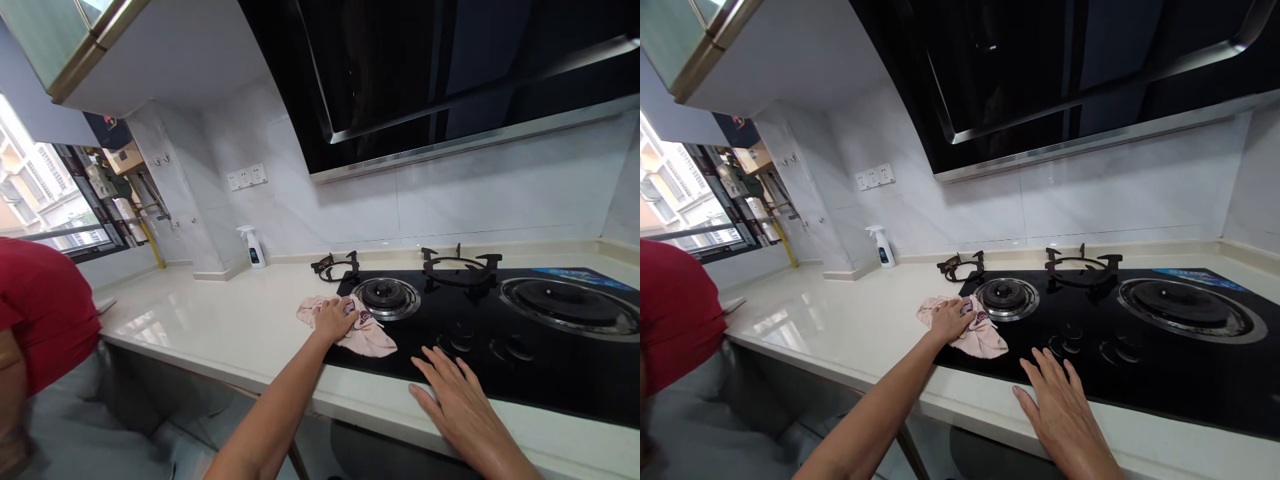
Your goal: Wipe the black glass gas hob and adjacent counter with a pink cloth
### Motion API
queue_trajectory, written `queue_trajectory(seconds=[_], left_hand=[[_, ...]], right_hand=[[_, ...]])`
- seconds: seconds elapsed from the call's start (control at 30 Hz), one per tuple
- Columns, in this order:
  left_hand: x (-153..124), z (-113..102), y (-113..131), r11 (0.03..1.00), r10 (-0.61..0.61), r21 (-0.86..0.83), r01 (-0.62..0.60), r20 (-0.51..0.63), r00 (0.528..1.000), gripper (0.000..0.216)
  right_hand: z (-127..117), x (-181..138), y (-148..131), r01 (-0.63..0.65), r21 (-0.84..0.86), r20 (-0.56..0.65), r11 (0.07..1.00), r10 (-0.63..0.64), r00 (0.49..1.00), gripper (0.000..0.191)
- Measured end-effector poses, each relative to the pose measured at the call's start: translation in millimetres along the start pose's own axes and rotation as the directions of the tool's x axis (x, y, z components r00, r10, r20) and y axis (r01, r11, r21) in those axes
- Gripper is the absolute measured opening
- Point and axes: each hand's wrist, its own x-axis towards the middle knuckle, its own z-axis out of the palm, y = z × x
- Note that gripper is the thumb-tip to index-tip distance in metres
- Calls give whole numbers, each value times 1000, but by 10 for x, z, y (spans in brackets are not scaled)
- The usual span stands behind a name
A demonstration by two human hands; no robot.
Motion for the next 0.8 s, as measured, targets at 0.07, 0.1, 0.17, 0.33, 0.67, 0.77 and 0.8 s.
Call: queue_trajectory(seconds=[0.07,0.1,0.17,0.33,0.67,0.77,0.8], left_hand=[[58,15,-3,1000,-25,-3,25,4,1000,55],[77,17,0,999,-35,-3,35,9,999,55],[87,11,9,999,-44,7,44,19,999,53],[-50,-30,33,998,-23,53,21,27,999,57],[-739,-128,-85,994,107,24,-105,-67,992,50],[-956,-148,-213,991,129,-17,-130,-76,989,46],[-1017,-154,-259,990,134,-33,-137,-83,987,46]], right_hand=[[-5,6,-1,-9,10,13,1000,9,1000,60],[-4,9,-1,-13,14,20,1000,12,1000,59],[1,15,3,-16,16,28,1000,15,999,58],[16,29,13,-6,-7,30,1000,6,1000,57],[78,16,45,-3,-1,20,1000,3,1000,58],[82,20,51,6,-17,22,1000,-6,1000,58],[78,22,49,8,-22,23,1000,-7,1000,58]])
